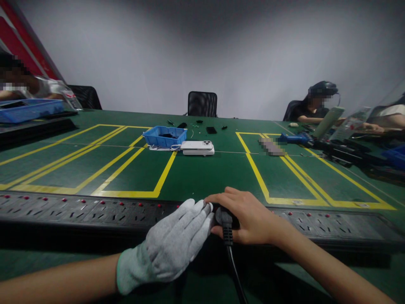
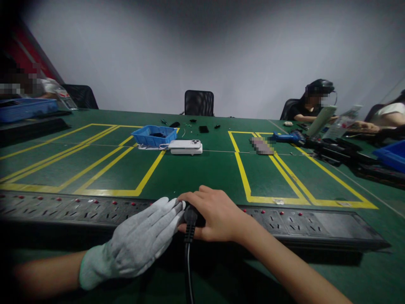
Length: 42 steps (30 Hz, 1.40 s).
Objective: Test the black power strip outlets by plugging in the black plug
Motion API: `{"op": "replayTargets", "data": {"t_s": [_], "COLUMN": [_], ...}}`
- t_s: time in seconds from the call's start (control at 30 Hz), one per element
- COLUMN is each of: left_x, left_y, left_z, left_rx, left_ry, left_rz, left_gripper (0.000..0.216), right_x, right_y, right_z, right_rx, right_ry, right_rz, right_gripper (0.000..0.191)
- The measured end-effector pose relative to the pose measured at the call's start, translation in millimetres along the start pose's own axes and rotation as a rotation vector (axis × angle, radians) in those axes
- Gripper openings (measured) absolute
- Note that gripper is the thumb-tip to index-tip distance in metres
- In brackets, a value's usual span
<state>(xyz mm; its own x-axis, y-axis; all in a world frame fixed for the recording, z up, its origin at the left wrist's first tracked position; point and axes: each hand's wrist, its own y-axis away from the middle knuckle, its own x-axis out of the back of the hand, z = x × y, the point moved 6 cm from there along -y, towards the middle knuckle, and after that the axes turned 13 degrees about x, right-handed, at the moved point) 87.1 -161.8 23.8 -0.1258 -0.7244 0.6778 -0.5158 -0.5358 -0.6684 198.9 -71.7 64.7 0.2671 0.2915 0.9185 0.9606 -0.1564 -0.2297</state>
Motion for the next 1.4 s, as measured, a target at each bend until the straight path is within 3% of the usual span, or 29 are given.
{"op": "replayTargets", "data": {"t_s": [0.6, 0.8, 0.87, 1.0, 1.07, 1.27, 1.4], "left_x": [0, 0, -1, -3, -2, 6, 6], "left_y": [-1, -3, -4, -6, -8, -12, -12], "left_z": [1, 1, 0, -1, -1, 0, -6], "left_rx": [-0.027, -0.03, -0.021, -0.01, -0.006, 0.007, 0.091], "left_ry": [0.003, 0.005, -0.005, -0.006, -0.012, -0.004, 0.015], "left_rz": [0.022, 0.005, -0.03, -0.118, -0.133, -0.077, -0.122], "left_gripper": [0.048, 0.046, 0.047, 0.05, 0.05, 0.047, 0.052], "right_x": [0, 1, 9, 38, 42, 26, 17], "right_y": [-1, 1, 6, 31, 36, 21, 16], "right_z": [-1, -2, -1, 13, 19, 25, 24], "right_rx": [0.023, 0.028, 0.032, -0.169, -0.274, -0.301, -0.31], "right_ry": [0.034, 0.035, -0.03, -0.15, -0.158, -0.194, -0.18], "right_rz": [0.008, 0.045, 0.207, 0.824, 0.92, 0.676, 0.513], "right_gripper": [0.049, 0.04, 0.035, 0.03, 0.028, 0.026, 0.025]}}
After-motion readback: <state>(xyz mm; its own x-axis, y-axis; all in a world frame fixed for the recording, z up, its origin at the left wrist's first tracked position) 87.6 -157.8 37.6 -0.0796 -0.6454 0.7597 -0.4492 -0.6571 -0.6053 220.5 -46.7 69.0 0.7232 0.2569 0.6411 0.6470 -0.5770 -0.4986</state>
